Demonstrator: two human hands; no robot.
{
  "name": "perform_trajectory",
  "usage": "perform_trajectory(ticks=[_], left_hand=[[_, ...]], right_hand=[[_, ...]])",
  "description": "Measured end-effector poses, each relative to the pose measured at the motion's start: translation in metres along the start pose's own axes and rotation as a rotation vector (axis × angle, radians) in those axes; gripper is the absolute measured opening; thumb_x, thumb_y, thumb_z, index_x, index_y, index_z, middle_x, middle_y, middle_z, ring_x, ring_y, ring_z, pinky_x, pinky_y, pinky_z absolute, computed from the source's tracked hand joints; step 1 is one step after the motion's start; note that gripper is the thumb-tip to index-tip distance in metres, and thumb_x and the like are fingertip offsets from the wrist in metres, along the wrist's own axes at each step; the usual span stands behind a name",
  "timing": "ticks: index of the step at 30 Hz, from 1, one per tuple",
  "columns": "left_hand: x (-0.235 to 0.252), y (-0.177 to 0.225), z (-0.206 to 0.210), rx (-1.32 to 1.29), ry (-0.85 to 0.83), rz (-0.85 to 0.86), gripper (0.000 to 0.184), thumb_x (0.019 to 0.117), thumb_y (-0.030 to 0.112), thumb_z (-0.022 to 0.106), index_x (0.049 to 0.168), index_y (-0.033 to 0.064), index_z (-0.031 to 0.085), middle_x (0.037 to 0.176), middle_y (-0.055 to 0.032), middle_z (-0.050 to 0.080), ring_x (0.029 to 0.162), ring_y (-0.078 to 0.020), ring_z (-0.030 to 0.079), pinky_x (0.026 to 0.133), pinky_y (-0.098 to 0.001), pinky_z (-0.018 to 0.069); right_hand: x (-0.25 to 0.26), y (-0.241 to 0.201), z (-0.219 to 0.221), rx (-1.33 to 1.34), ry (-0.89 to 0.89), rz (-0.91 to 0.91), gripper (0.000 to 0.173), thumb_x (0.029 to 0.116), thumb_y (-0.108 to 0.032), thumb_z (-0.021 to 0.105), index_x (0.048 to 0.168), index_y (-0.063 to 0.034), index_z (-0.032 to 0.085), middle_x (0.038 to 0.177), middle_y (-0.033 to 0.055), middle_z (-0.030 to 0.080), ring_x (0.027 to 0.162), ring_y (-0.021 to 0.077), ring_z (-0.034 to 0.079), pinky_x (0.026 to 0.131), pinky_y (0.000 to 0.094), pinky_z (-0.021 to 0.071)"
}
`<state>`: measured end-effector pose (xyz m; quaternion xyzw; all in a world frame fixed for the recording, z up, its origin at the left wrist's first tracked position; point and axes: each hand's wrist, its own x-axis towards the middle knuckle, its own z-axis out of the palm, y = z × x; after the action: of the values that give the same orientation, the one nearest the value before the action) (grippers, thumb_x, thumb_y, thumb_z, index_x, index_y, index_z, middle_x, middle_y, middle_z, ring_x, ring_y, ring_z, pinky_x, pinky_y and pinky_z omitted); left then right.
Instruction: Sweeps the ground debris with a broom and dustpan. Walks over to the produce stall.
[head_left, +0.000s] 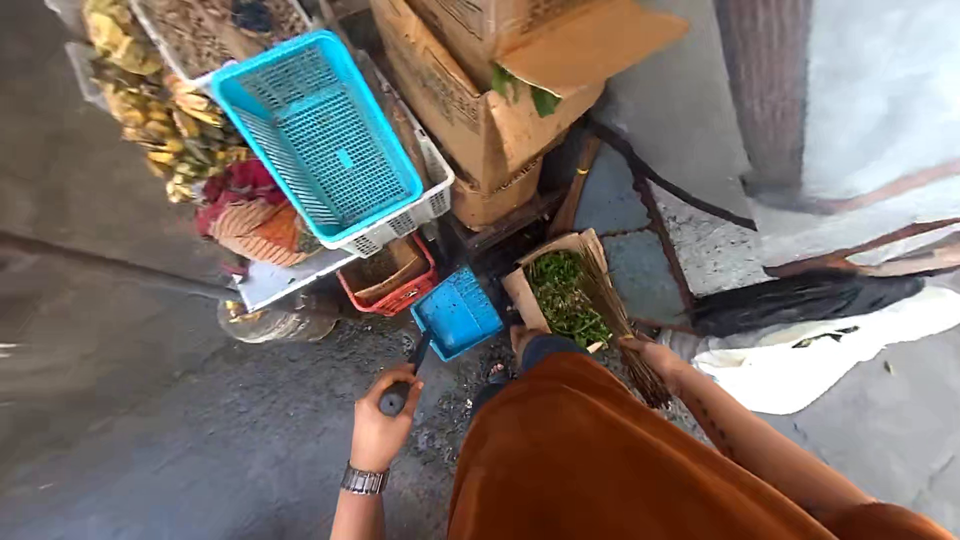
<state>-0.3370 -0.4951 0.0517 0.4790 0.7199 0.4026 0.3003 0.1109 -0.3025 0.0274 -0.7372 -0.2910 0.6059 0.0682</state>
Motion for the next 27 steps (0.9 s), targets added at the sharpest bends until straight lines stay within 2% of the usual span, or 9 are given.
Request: perform_trajectory(ticks=[4, 7, 10, 12, 15, 18, 20, 24, 27], left_hand=[[-0.017, -0.012, 0.000, 0.011, 0.087, -0.184, 0.023, 0.0892, 0.021, 0.074, 0.106, 0.0059, 0.072, 0.116, -0.0079, 0.074, 0.100, -0.0129, 0.073, 0.090, -0.0352, 0.0613], [-0.012, -0.032, 0.015, 0.022, 0.091, -0.315, 0.027, 0.0910, 0.021, 0.073, 0.112, 0.0040, 0.071, 0.117, -0.0100, 0.073, 0.103, -0.0159, 0.072, 0.095, -0.0391, 0.0584], [0.021, -0.060, 0.039, 0.064, 0.022, -0.396, 0.030, 0.0932, 0.024, 0.072, 0.116, 0.0046, 0.071, 0.115, -0.0109, 0.073, 0.105, -0.0187, 0.071, 0.099, -0.0426, 0.0561], [0.054, -0.078, 0.056, 0.108, -0.089, -0.459, 0.033, 0.0946, 0.027, 0.070, 0.120, 0.0063, 0.070, 0.117, -0.0120, 0.072, 0.110, -0.0225, 0.069, 0.102, -0.0460, 0.0536], [0.118, -0.100, 0.080, 0.230, -0.380, -0.466, 0.034, 0.0956, 0.025, 0.067, 0.126, 0.0094, 0.068, 0.127, -0.0147, 0.069, 0.120, -0.0305, 0.066, 0.106, -0.0546, 0.0498], [0.188, -0.112, 0.103, 0.373, -0.731, -0.317, 0.037, 0.0931, 0.016, 0.067, 0.129, 0.0113, 0.066, 0.132, -0.0173, 0.066, 0.125, -0.0382, 0.061, 0.105, -0.0630, 0.0472], [0.240, -0.119, 0.116, 0.455, -0.858, -0.230, 0.041, 0.0906, 0.010, 0.068, 0.131, 0.0116, 0.065, 0.132, -0.0186, 0.065, 0.125, -0.0415, 0.061, 0.102, -0.0658, 0.0471], [0.325, -0.142, 0.140, 0.514, -0.891, -0.161, 0.041, 0.0906, 0.004, 0.066, 0.130, 0.0142, 0.067, 0.127, -0.0158, 0.068, 0.120, -0.0389, 0.064, 0.100, -0.0628, 0.0494], [0.367, -0.150, 0.149, 0.504, -0.804, -0.164, 0.037, 0.0900, 0.002, 0.067, 0.123, 0.0173, 0.071, 0.119, -0.0146, 0.072, 0.112, -0.0383, 0.067, 0.096, -0.0633, 0.0517]], right_hand=[[0.002, -0.032, 0.000, -0.161, -0.032, -0.022, 0.053, 0.1045, -0.033, 0.059, 0.153, -0.0187, 0.043, 0.109, 0.0138, 0.065, 0.083, 0.0220, 0.064, 0.072, 0.0418, 0.0555], [0.002, -0.057, 0.003, -0.296, -0.108, -0.019, 0.058, 0.1036, -0.036, 0.060, 0.156, -0.0201, 0.039, 0.119, 0.0161, 0.065, 0.095, 0.0250, 0.066, 0.080, 0.0448, 0.0563], [0.007, -0.084, 0.014, -0.300, -0.164, 0.021, 0.051, 0.1046, -0.035, 0.058, 0.151, -0.0183, 0.045, 0.101, 0.0114, 0.065, 0.076, 0.0195, 0.064, 0.066, 0.0377, 0.0559], [0.012, -0.104, 0.024, -0.226, -0.231, 0.076, 0.039, 0.1074, -0.035, 0.052, 0.140, -0.0147, 0.051, 0.084, 0.0080, 0.064, 0.059, 0.0161, 0.060, 0.051, 0.0325, 0.0542], [0.028, -0.136, 0.039, -0.106, -0.374, 0.179, 0.033, 0.1106, -0.037, 0.040, 0.118, -0.0098, 0.058, 0.079, 0.0066, 0.064, 0.052, 0.0136, 0.058, 0.046, 0.0284, 0.0520], [0.049, -0.162, 0.054, -0.102, -0.451, 0.236, 0.033, 0.1105, -0.034, 0.036, 0.115, -0.0093, 0.058, 0.081, 0.0064, 0.064, 0.052, 0.0122, 0.057, 0.046, 0.0270, 0.0509], [0.067, -0.181, 0.069, -0.120, -0.481, 0.265, 0.031, 0.1100, -0.033, 0.038, 0.114, -0.0094, 0.057, 0.080, 0.0062, 0.064, 0.052, 0.0121, 0.057, 0.047, 0.0268, 0.0516], [0.109, -0.210, 0.106, -0.021, -0.556, 0.379, 0.045, 0.1088, -0.040, 0.032, 0.098, -0.0068, 0.061, 0.072, 0.0053, 0.064, 0.053, 0.0126, 0.060, 0.048, 0.0263, 0.0536], [0.130, -0.224, 0.140, 0.172, -0.642, 0.429, 0.049, 0.1066, -0.043, 0.029, 0.097, -0.0071, 0.061, 0.078, 0.0075, 0.068, 0.061, 0.0158, 0.067, 0.054, 0.0282, 0.0573]])
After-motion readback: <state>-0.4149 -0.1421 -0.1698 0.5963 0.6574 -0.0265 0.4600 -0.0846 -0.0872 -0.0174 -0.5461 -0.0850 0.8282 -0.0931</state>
